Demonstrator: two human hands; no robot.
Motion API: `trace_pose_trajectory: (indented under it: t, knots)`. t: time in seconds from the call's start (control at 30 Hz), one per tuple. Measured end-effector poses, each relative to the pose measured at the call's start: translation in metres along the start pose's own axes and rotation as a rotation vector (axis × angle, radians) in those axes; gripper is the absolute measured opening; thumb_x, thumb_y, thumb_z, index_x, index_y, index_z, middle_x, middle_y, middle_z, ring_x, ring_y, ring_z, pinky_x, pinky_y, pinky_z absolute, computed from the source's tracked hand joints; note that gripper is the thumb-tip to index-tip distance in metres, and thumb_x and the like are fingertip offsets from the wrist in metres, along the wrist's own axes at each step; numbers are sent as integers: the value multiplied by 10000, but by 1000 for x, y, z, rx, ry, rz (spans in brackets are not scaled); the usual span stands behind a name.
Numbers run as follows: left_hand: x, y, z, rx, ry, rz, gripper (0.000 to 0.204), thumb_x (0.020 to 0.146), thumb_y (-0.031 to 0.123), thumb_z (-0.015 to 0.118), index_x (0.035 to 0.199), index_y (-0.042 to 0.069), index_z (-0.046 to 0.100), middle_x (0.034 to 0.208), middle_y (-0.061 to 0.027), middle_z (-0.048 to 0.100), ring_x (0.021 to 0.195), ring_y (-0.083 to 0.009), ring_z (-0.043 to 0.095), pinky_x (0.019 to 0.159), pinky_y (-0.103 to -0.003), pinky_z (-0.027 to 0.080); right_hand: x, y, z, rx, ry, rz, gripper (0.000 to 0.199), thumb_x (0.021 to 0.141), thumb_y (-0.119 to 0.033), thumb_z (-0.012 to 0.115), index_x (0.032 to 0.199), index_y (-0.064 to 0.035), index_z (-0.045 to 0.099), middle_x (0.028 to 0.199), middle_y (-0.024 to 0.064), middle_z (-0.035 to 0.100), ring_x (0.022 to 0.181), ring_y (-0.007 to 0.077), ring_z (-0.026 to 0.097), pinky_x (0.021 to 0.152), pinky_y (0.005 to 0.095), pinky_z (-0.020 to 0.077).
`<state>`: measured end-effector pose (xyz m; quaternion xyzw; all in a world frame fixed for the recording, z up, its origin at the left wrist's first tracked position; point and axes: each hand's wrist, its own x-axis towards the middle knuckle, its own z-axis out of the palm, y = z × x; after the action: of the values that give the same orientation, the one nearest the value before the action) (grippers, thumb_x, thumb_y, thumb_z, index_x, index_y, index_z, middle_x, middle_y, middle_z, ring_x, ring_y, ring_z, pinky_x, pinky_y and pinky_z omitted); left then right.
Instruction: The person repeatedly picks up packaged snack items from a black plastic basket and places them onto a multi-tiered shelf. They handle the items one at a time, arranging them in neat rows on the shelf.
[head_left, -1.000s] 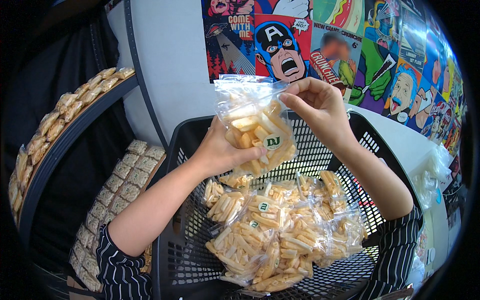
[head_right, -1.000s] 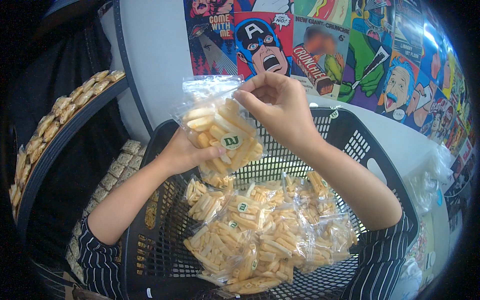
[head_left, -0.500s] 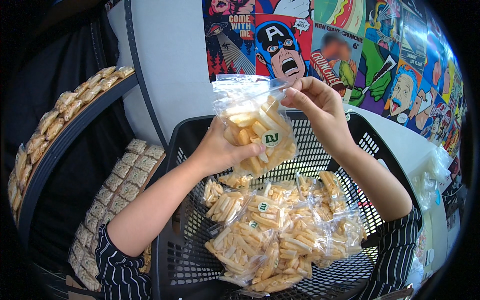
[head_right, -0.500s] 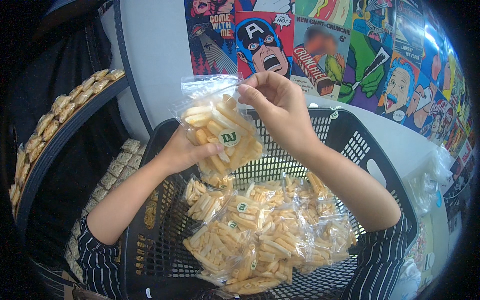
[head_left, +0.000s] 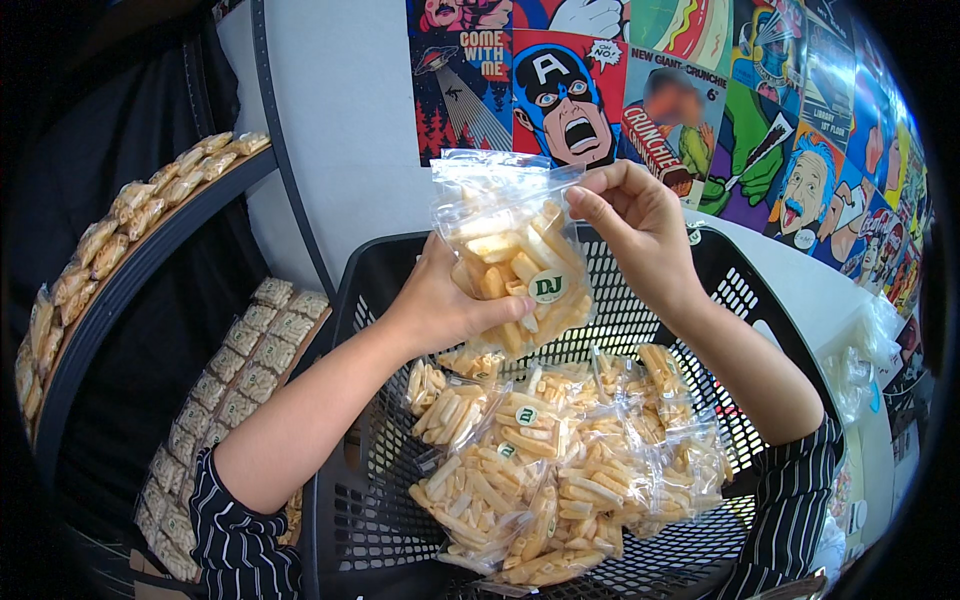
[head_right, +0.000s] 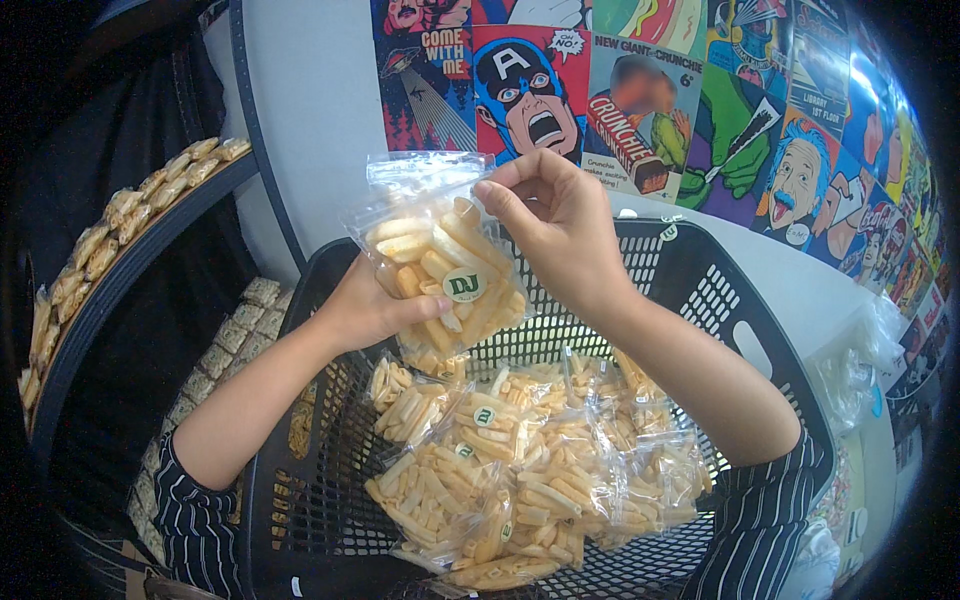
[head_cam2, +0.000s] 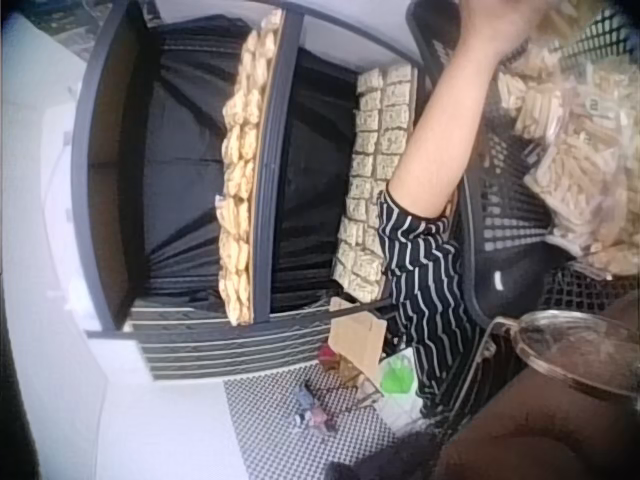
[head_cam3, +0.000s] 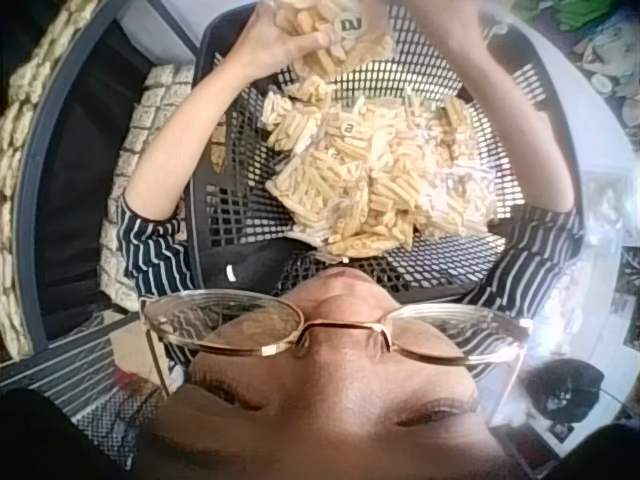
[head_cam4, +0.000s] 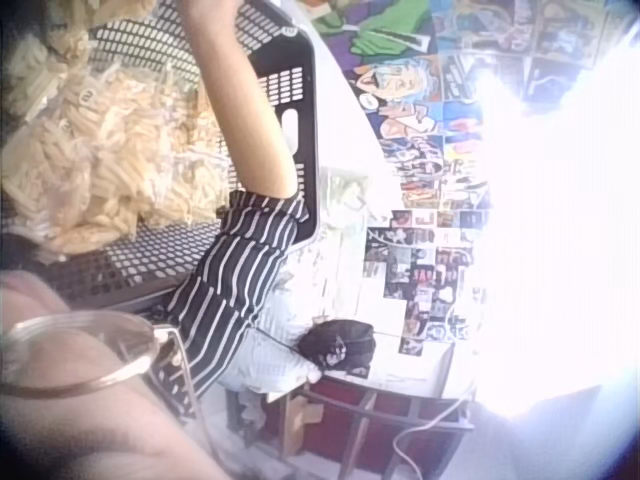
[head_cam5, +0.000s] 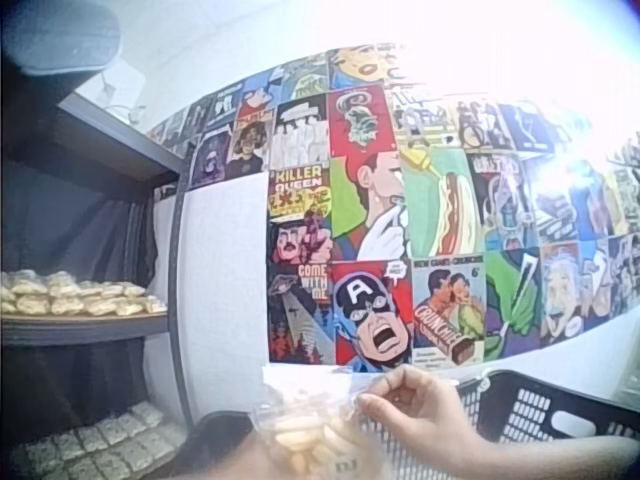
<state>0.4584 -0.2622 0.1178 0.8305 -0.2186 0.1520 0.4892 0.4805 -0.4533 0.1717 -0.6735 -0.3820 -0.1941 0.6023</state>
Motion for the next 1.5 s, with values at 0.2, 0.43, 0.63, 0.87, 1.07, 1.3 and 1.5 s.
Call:
trace_pose_trajectory:
  t: [0.2,0.43,0.63,0.87,1.07,1.3,1.5]
  knots:
    - [-3,-2,1,20,2,35,762,552,315,714,1163,26,361,1134,-163,358,1097,-272,373,947,-358,302,-4,4,3,71,38,-62,136,759,-94,600,775,12,516,727,64,575,648,71,525,582,188,434]
    - [-3,10,0,-81,-134,77,721,554,311,722,1139,31,406,1080,-126,479,1032,-230,460,908,-340,347,0,-1,-8,154,-87,-88,201,732,-48,615,871,5,479,797,72,574,714,83,540,656,208,453]
    - [-4,10,-1,-136,-198,117,709,568,293,720,1141,24,400,1072,-111,491,1012,-214,476,890,-331,366,2,-18,-11,93,-247,-8,391,730,-69,626,1059,45,449,763,78,601,734,115,576,708,235,461]
    - [-4,20,-4,-276,-270,31,682,588,248,708,1148,19,394,1075,-90,493,1008,-179,480,880,-303,379,6,-20,-15,151,-265,103,423,731,-52,615,1100,59,441,792,112,619,788,134,593,737,250,468]
    - [-5,18,-6,-240,-263,69,684,598,234,705,1161,21,381,1067,-92,498,1004,-177,483,876,-305,383,6,-20,-17,17,-308,-31,449,731,-43,615,1118,59,410,770,107,616,772,135,593,733,251,468]
    - [-3,14,-7,-261,-263,59,690,603,229,704,1169,18,370,1082,-97,488,1017,-177,473,883,-309,376,6,-13,-16,105,-308,28,520,748,-109,610,1172,47,351,859,129,599,792,150,582,727,263,466]
    - [-5,18,-11,-285,-208,105,694,604,215,701,1180,23,367,1094,-86,487,1024,-170,467,886,-308,372,4,-13,-11,166,-404,71,677,725,-245,642,1224,39,284,1009,167,539,930,199,533,781,304,446]
